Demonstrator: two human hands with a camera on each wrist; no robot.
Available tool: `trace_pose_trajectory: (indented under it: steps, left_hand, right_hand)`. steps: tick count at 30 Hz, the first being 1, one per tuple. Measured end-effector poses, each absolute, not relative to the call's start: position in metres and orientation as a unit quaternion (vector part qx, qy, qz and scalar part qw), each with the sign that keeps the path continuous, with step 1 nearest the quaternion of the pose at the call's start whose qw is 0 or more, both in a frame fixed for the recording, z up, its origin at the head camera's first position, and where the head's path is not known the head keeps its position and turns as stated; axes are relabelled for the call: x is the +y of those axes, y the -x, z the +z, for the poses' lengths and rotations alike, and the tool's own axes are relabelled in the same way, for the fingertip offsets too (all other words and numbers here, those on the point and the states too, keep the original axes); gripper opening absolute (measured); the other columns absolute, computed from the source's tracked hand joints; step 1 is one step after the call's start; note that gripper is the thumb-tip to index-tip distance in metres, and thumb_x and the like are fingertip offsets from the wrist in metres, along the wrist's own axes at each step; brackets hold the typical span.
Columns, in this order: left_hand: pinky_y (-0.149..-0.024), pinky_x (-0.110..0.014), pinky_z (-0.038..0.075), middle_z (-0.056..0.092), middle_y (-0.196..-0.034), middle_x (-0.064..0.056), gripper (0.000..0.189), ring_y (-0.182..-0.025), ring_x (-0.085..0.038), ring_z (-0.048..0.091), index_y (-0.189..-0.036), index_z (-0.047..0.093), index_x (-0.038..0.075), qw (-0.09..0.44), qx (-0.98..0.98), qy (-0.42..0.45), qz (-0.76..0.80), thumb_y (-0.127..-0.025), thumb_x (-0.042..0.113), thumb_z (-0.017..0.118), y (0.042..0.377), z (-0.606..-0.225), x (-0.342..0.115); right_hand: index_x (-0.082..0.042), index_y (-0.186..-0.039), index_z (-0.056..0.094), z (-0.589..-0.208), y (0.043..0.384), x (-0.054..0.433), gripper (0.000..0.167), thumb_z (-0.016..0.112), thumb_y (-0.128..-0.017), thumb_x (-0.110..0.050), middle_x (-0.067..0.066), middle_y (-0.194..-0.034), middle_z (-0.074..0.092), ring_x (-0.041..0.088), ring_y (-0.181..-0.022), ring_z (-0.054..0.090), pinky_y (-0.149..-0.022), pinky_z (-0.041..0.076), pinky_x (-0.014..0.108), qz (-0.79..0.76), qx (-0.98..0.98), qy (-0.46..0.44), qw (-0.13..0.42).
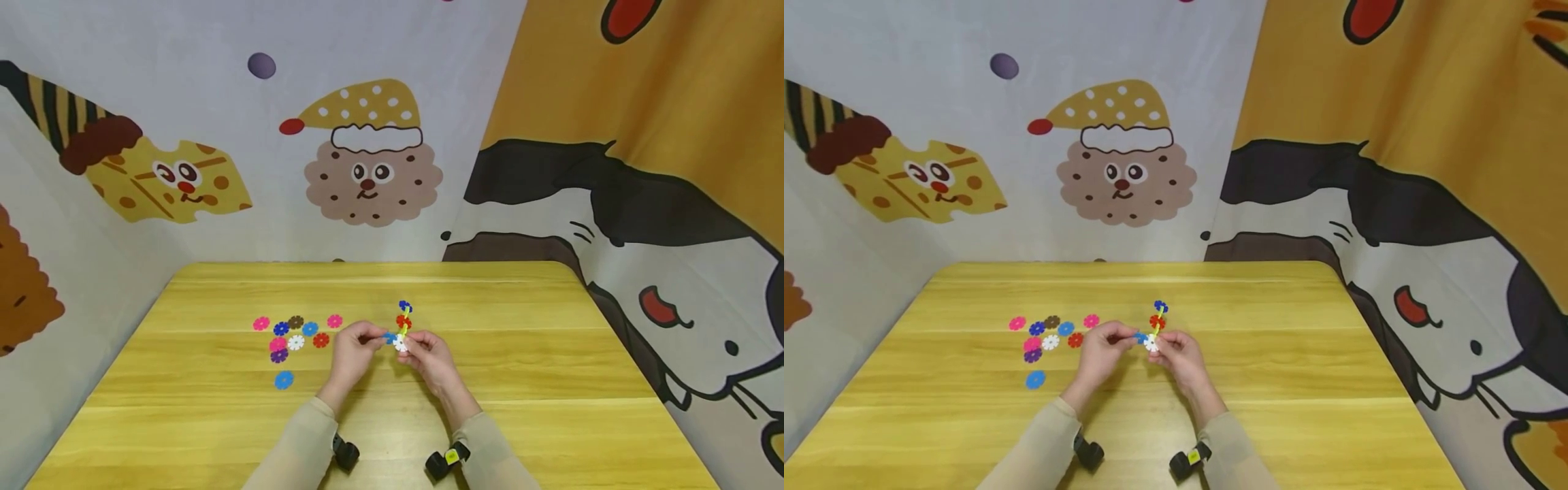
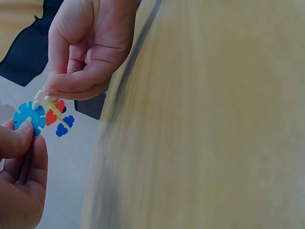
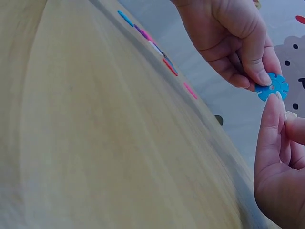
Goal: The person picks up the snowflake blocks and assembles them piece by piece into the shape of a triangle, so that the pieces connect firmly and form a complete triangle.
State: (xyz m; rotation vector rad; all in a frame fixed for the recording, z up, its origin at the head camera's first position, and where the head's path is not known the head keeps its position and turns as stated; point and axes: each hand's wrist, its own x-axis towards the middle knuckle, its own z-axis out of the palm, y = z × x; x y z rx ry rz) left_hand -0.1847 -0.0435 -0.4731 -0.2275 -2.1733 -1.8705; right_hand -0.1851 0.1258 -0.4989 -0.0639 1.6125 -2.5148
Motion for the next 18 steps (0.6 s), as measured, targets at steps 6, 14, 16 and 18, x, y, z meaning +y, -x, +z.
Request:
trace_pose_trajectory:
  steps: [6, 14, 16, 18]
  left_hand:
    - [-0.069, -0.023, 0.055, 0.072, -0.084, -0.015, 0.011, -0.077, -0.026, 0.066, -0.08, 0.074, -0.002, 0.134, -0.755, 0.077, -0.637, -0.077, -0.012, 0.076, 0.1846, -0.4741, -0.0423]
    - [-0.067, -0.024, 0.056, 0.071, -0.083, -0.016, 0.011, -0.075, -0.023, 0.066, -0.083, 0.074, -0.002, 0.093, -0.76, 0.097, -0.636, -0.078, -0.011, 0.076, 0.1865, -0.4735, -0.0466]
    - [-0.068, -0.025, 0.056, 0.071, -0.082, -0.017, 0.011, -0.075, -0.023, 0.066, -0.083, 0.073, -0.002, 0.083, -0.764, 0.092, -0.633, -0.077, -0.011, 0.076, 0.187, -0.4737, -0.0474]
    - [-0.069, -0.024, 0.056, 0.071, -0.082, -0.015, 0.011, -0.075, -0.021, 0.066, -0.083, 0.073, -0.001, 0.079, -0.771, 0.084, -0.626, -0.077, -0.011, 0.076, 0.1872, -0.4747, -0.0474]
  right_hand:
    - [-0.001, -0.092, 0.062, -0.4989, 0.1855, 0.1255, 0.014, 0.054, -0.095, 0.01, 0.008, -0.082, 0.064, 0.013, -0.067, 0.064, -0.068, 0.058, 0.026, -0.836, 0.543, 0.019, 0.076]
    - [0.0, -0.092, 0.061, -0.4989, 0.1874, 0.1276, 0.012, 0.055, -0.095, 0.01, 0.008, -0.082, 0.063, 0.013, -0.067, 0.063, -0.066, 0.058, 0.025, -0.83, 0.555, 0.008, 0.061]
    - [0.002, -0.094, 0.061, -0.4996, 0.1883, 0.1279, 0.01, 0.056, -0.095, 0.01, 0.009, -0.084, 0.062, 0.014, -0.068, 0.064, -0.067, 0.058, 0.025, -0.827, 0.559, 0.008, 0.06]
    - [0.005, -0.097, 0.061, -0.5003, 0.189, 0.1277, 0.006, 0.057, -0.095, 0.009, 0.009, -0.086, 0.061, 0.014, -0.068, 0.063, -0.068, 0.058, 0.025, -0.824, 0.563, 0.009, 0.057]
